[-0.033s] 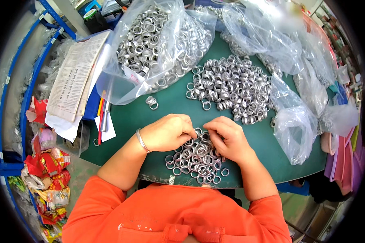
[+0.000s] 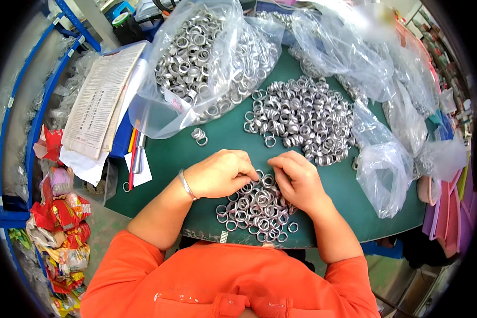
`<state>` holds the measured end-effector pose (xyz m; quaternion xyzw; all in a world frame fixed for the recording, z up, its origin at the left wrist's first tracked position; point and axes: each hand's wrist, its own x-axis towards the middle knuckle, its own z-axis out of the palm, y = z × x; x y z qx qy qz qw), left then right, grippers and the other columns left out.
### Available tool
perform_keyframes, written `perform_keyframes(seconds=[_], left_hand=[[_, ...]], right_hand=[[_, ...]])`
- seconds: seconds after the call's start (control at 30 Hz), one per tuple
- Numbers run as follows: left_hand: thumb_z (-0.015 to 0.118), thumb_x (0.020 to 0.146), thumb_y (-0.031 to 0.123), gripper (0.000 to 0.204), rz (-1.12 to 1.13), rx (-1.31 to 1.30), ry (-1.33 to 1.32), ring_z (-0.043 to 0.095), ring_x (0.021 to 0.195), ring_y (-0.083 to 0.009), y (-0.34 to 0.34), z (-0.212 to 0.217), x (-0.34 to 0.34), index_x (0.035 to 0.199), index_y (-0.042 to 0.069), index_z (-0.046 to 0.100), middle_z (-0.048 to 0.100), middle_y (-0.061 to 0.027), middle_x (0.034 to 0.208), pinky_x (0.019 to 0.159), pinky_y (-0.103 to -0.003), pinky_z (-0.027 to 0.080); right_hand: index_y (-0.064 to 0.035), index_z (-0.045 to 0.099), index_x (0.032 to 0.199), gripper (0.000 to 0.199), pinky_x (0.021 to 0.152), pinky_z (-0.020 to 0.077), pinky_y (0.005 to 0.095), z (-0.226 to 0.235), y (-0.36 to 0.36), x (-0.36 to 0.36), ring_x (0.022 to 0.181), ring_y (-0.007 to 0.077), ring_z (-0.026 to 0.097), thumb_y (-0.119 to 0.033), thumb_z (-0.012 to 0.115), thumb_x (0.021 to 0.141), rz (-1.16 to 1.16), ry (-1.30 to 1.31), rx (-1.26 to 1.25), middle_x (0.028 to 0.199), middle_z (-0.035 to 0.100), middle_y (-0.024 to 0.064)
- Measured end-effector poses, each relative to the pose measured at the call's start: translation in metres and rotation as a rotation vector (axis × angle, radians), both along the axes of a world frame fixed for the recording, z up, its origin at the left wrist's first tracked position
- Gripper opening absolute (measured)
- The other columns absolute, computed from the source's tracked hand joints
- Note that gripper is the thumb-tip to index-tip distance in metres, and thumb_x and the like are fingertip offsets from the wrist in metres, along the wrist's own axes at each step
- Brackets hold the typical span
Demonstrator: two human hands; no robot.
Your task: The person sorts silver rings on a table by hand, picking them up from a pile and organizing them into smaller groups.
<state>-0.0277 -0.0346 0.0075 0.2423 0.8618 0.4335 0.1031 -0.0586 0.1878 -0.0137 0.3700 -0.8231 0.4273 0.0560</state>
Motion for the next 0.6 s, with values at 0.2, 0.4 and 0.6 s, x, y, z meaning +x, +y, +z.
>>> perform_keyframes(seconds=[0.2,0.4,0.6], left_hand=[[0.062,0.079,-0.001,0.026,0.325,-0.004,0.374,0.060,0.087,-0.0343,0.021,-0.028,-0.015,0.105,0.002,0.062,0.057,-0.0154,0.094,0.076,-0.039,0.050],[0.058,0.072,-0.001,0.017,0.287,-0.296,0.359,0.059,0.089,-0.0355,0.041,-0.044,-0.034,0.090,0.000,0.058,0.054,-0.0167,0.095,0.077,-0.042,0.051],[0.063,0.076,0.004,0.011,0.308,-0.290,0.334,0.059,0.088,-0.0359,0.041,-0.043,-0.029,0.084,-0.001,0.057,0.054,-0.0176,0.095,0.076,-0.043,0.050]], right_hand=[[-0.0053,0.056,0.081,0.018,0.054,0.0510,0.0441,-0.004,-0.025,-0.021,0.063,0.0348,0.061,-0.021,0.064,0.086,-0.237,0.228,0.355,0.078,0.058,0.0142],[-0.0078,0.057,0.082,0.017,0.055,0.0506,0.0443,-0.006,-0.033,-0.025,0.066,0.0321,0.063,-0.021,0.068,0.080,-0.257,0.280,0.485,0.076,0.059,0.0112],[-0.0069,0.056,0.075,0.014,0.055,0.0494,0.0444,0.000,-0.026,-0.021,0.068,0.0315,0.062,-0.014,0.068,0.075,-0.154,0.268,0.457,0.075,0.058,0.0108]])
